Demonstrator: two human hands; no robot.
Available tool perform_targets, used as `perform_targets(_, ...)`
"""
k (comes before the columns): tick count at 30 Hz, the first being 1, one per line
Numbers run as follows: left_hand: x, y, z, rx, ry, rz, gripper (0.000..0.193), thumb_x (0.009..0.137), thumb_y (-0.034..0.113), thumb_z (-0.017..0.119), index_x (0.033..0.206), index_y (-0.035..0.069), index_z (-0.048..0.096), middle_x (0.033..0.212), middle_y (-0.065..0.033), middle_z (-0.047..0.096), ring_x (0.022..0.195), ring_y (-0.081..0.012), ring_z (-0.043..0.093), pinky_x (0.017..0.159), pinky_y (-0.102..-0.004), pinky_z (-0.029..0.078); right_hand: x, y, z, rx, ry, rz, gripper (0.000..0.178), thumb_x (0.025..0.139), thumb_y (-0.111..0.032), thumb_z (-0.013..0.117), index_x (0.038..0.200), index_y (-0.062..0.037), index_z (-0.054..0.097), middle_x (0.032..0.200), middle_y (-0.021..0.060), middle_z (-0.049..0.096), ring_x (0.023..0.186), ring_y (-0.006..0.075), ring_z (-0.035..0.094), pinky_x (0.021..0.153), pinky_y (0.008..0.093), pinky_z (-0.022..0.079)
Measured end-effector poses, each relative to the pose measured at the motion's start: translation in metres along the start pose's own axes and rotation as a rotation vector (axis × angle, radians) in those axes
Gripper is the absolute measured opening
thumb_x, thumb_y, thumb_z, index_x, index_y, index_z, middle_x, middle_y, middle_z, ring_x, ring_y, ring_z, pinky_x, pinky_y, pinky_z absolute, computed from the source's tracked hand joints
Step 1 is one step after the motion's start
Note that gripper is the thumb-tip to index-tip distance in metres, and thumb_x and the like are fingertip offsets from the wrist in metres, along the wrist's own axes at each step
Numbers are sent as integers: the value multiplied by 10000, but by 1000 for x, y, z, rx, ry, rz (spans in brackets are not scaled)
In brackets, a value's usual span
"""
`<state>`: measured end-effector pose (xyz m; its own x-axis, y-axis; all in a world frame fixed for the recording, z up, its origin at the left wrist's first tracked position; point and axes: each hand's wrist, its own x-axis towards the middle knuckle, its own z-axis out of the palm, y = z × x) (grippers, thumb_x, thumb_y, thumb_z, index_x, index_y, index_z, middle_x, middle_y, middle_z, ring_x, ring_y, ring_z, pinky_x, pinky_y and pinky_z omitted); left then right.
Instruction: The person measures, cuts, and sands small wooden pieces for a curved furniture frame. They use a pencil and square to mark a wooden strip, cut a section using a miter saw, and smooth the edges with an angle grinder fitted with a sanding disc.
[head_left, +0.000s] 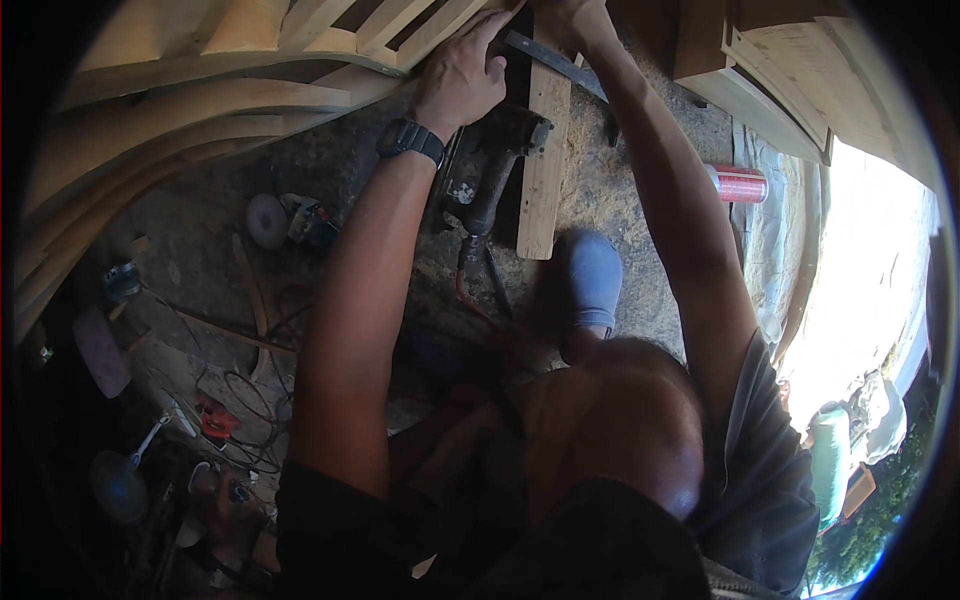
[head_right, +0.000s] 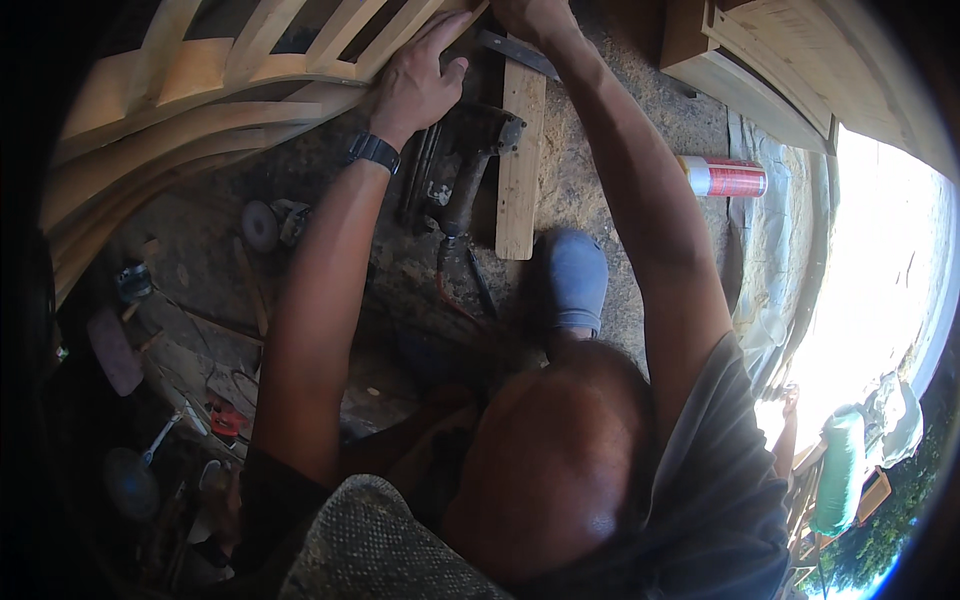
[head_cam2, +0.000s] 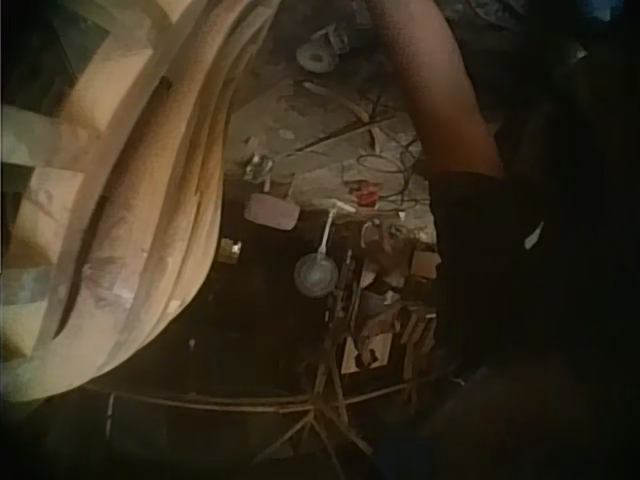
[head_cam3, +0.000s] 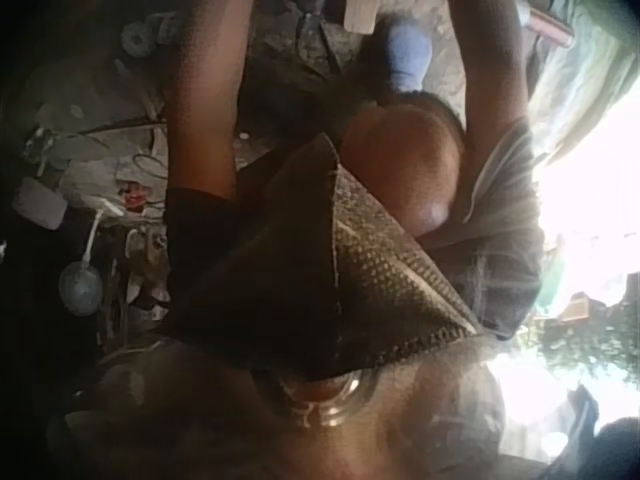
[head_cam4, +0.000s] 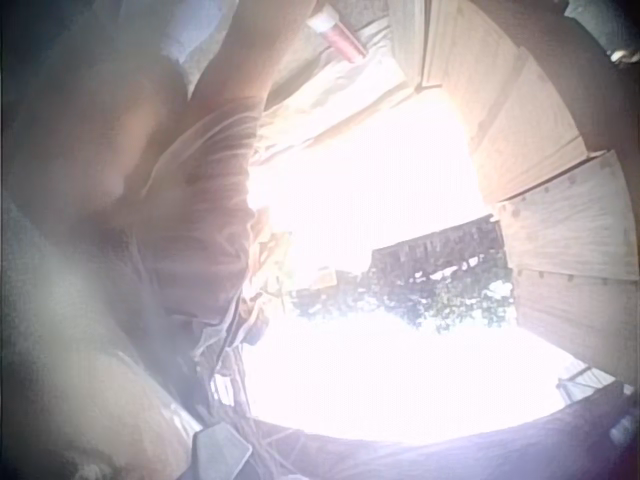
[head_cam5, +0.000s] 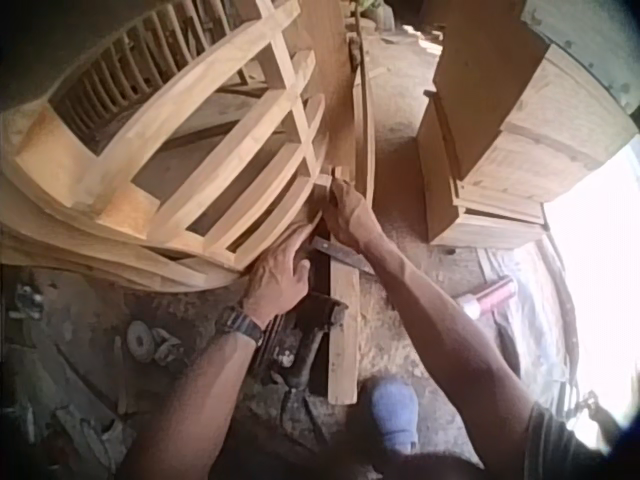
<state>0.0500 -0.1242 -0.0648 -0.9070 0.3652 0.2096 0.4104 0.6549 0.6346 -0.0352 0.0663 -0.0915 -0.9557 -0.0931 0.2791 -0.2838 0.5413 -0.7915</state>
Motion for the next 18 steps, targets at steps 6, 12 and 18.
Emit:
perform_targets(6,6,3,7,1,14,73,551,899,75,664,1434,41,536,1463,-158,570,1344,-352,536,1143,-421,429,1,26,-5,-120,44,-93,238,1005,-201,524,1023,36,540,897,331,621,893,529,613,756,560,475)
perform_targets(12,1,1,3,4,22,36,559,889,79,668,1431,50,533,1429,-159,587,1317,-357,552,1128,-426,445,3,15,3,-115,4,-85,244,1042,-198,472,1029,38,533,924,339,612,913,541,600,775,574,470)
perform_targets(18,1,2,0,5,-5,3,572,894,76,666,1449,59,528,1479,-133,557,1360,-339,522,1148,-418,427,3,25,9,-75,-10,-220,242,1035,-180,462,1082,41,548,940,336,610,914,544,596,764,575,481)
